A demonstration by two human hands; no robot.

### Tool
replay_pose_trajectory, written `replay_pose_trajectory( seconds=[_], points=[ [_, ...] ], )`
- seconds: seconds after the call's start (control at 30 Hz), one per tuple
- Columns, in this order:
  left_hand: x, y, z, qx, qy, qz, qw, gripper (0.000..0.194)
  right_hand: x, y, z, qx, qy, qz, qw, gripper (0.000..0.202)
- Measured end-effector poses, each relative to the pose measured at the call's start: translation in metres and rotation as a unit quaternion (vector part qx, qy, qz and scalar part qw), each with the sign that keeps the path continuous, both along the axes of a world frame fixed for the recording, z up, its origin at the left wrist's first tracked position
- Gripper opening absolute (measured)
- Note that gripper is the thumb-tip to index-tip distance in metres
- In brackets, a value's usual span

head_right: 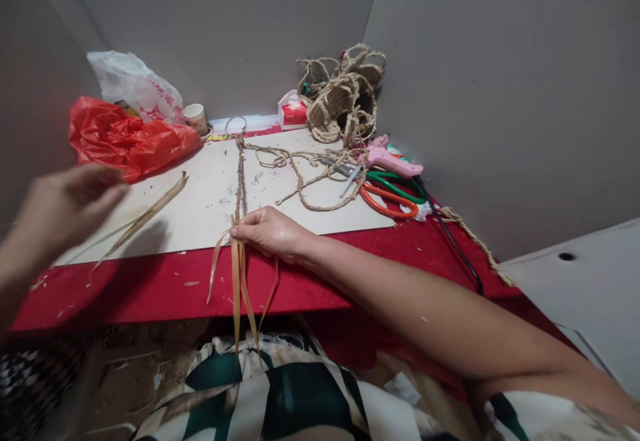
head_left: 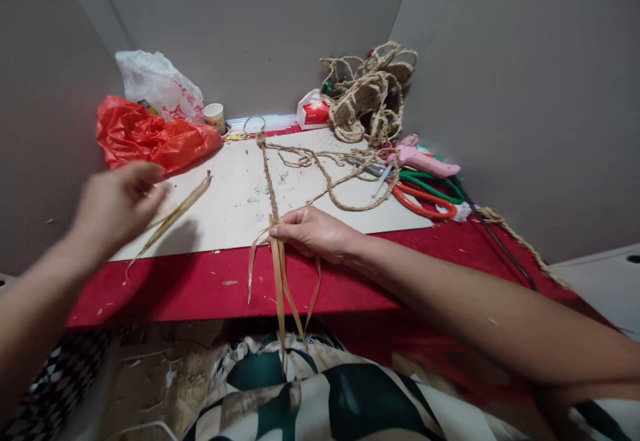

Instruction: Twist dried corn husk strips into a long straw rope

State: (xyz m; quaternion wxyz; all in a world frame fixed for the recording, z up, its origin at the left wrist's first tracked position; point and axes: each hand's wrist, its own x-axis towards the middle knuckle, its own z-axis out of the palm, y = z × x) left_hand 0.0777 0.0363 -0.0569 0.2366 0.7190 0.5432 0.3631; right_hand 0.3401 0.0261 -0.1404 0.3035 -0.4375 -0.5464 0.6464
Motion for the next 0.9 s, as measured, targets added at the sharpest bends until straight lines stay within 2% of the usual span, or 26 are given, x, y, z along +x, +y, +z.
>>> replay_pose_trajectory(
  seconds=[0.03,0.07,0.1,0.17,0.27,0.43,0.53,0.67,0.77,0.9],
  points=[
    [0.013,0.000,-0.007,-0.008,0.012,0.004,1.000,0.018,0.000,0.000,-0.001,0.000,0.007,0.002,1.000,0.023],
    [0.029,-0.001,-0.017,-0.066,0.009,-0.031,0.997,0.019,0.000,0.000,-0.001,0.002,0.012,0.002,1.000,0.024],
    [0.045,-0.003,-0.028,-0.126,-0.025,-0.064,0.990,0.021,0.000,0.000,-0.002,0.006,0.015,0.001,1.000,0.025],
    [0.074,-0.006,-0.048,-0.189,-0.107,-0.107,0.970,0.025,0.000,0.000,-0.003,0.018,0.017,0.000,1.000,0.027],
    [0.095,-0.006,-0.062,-0.234,-0.193,-0.115,0.946,0.024,0.001,-0.001,-0.004,0.042,0.008,0.005,0.999,0.030],
    [0.097,-0.005,-0.057,-0.281,-0.272,-0.100,0.915,0.021,0.002,0.001,-0.001,0.065,-0.004,0.030,0.997,0.035],
    [0.097,-0.007,-0.057,-0.275,-0.274,-0.092,0.917,0.021,0.002,0.001,0.001,0.062,0.004,0.040,0.997,0.035],
    [0.089,-0.004,-0.053,-0.227,-0.257,-0.079,0.936,0.016,0.003,0.001,0.003,0.032,0.041,0.032,0.998,0.035],
    [0.078,0.000,-0.047,-0.197,-0.200,-0.130,0.951,0.014,0.005,0.001,0.005,-0.004,0.067,0.031,0.997,0.034],
    [0.071,0.000,-0.041,-0.214,-0.088,-0.248,0.941,0.013,0.006,0.003,0.005,-0.035,0.096,0.052,0.993,0.034]
  ],
)
